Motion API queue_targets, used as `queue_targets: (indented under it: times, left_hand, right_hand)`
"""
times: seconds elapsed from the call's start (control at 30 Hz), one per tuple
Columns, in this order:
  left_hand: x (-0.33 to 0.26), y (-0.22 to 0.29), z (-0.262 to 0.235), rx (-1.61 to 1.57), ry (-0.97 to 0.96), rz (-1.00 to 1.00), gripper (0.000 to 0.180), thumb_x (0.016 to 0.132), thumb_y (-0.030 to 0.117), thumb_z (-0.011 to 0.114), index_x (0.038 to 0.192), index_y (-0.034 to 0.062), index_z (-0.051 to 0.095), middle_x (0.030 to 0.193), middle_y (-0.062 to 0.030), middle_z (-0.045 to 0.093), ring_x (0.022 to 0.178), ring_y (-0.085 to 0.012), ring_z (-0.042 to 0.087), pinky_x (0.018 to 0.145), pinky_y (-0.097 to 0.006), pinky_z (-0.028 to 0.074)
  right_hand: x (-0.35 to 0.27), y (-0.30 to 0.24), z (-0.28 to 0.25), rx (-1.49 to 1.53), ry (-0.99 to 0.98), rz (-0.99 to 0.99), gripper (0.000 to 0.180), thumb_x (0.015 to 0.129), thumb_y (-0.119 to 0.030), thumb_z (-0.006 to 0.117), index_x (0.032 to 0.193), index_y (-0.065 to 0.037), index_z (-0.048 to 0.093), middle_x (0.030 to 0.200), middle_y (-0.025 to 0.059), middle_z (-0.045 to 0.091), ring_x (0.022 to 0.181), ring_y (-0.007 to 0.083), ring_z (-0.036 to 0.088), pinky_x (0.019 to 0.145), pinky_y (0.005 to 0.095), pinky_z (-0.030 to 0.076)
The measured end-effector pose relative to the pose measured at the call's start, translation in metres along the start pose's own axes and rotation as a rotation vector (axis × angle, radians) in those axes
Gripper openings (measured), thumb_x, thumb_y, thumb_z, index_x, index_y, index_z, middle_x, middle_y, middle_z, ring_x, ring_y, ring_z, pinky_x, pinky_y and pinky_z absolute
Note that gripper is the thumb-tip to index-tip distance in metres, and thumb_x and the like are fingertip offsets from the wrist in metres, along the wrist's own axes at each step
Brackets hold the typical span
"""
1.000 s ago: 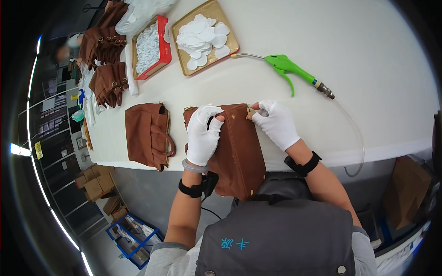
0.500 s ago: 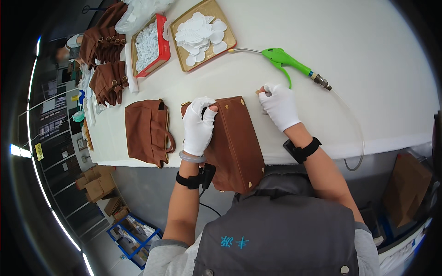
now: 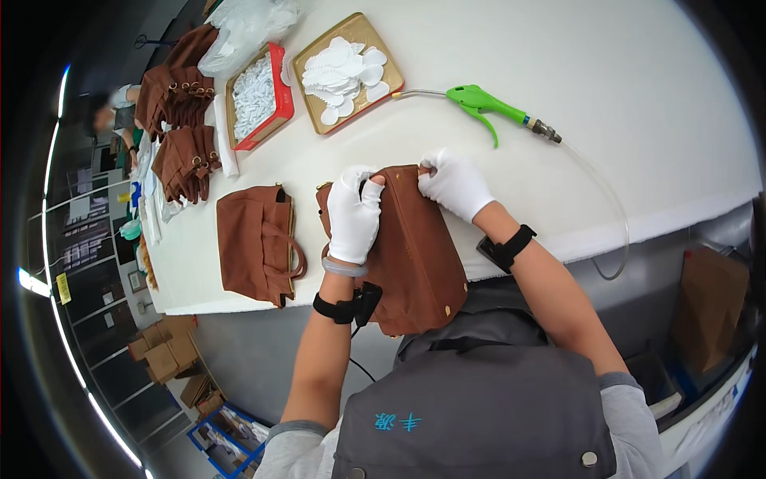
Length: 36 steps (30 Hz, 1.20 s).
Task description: The person assembles brown handbags at a factory workstation. They insert white stuffing into the bags, attach small gold corner studs by hand, and wipe the surfaces with a cloth. The person then stacks the finished bags and handles white packaging materials.
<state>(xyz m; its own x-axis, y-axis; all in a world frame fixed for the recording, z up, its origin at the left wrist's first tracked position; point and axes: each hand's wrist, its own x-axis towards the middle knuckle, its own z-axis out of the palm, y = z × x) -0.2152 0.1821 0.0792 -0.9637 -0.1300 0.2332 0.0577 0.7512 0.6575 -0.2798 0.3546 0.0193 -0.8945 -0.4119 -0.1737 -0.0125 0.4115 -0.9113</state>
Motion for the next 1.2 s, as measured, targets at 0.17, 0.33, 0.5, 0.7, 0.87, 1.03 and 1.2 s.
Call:
queue_targets:
  times: [0.17,0.33,0.5,0.7,0.87,1.03,1.2]
  left_hand:
    - [0.006,0.004,0.001,0.007,-0.028,0.007,0.012,0.091,0.012,0.065,0.092,0.0004,0.062,0.083,-0.0118,0.062,0.075,-0.0251,0.059,0.071,-0.033,0.048]
    - [0.006,-0.02,0.003,-0.007,0.028,0.003,0.016,0.092,0.016,0.064,0.094,-0.0004,0.064,0.083,-0.0132,0.066,0.074,-0.0244,0.062,0.07,-0.032,0.048]
    - [0.008,-0.023,0.002,-0.016,0.009,0.018,0.016,0.093,0.015,0.064,0.096,-0.0014,0.063,0.083,-0.0107,0.065,0.075,-0.0185,0.059,0.071,-0.031,0.047]
    - [0.008,-0.023,0.003,-0.034,-0.043,0.017,0.019,0.098,0.017,0.057,0.096,-0.0018,0.061,0.078,-0.0056,0.058,0.07,-0.0137,0.051,0.067,-0.028,0.044]
    - [0.009,-0.014,0.001,0.025,-0.072,-0.015,0.022,0.1,0.018,0.053,0.098,-0.0025,0.061,0.085,-0.0065,0.062,0.078,-0.013,0.053,0.076,-0.028,0.045]
    - [0.007,-0.01,0.007,0.017,-0.004,0.013,0.02,0.098,0.017,0.056,0.094,-0.0022,0.06,0.078,-0.0059,0.058,0.07,-0.0138,0.05,0.067,-0.029,0.044]
    - [0.007,-0.013,0.01,0.025,0.004,0.003,0.022,0.099,0.018,0.056,0.094,-0.0022,0.06,0.077,-0.0064,0.058,0.069,-0.014,0.051,0.066,-0.029,0.044]
  right_hand:
    - [0.011,0.009,-0.018,0.156,0.197,0.196,0.015,0.08,-0.012,0.057,0.076,-0.001,0.065,0.06,0.0168,0.061,0.048,0.0233,0.061,0.051,0.0342,0.049]
    - [-0.073,0.01,-0.033,0.019,0.306,0.128,0.013,0.084,-0.011,0.059,0.08,-0.001,0.066,0.067,0.0141,0.064,0.061,0.0236,0.065,0.059,0.0334,0.05]
    - [-0.205,0.01,0.006,-0.016,0.29,0.143,0.006,0.084,-0.007,0.061,0.085,-0.004,0.066,0.078,0.0115,0.062,0.071,0.0262,0.063,0.066,0.0336,0.05]
    - [-0.208,0.018,0.027,-0.084,0.321,0.083,0.006,0.083,-0.007,0.062,0.087,-0.005,0.066,0.088,0.0082,0.066,0.077,0.0246,0.065,0.066,0.0317,0.052]
    - [-0.193,0.027,0.028,-0.174,0.21,-0.016,0.008,0.083,-0.009,0.058,0.087,-0.007,0.064,0.086,0.0088,0.064,0.077,0.0276,0.064,0.067,0.0359,0.052]
    - [-0.18,0.026,0.006,-0.097,-0.08,-0.072,0.008,0.079,-0.005,0.056,0.08,-0.006,0.064,0.084,0.0093,0.064,0.072,0.0283,0.062,0.063,0.0364,0.05]
    - [-0.178,0.017,-0.017,-0.085,-0.255,-0.075,0.007,0.074,-0.003,0.058,0.073,-0.003,0.065,0.078,0.0098,0.064,0.064,0.0249,0.062,0.06,0.033,0.05]
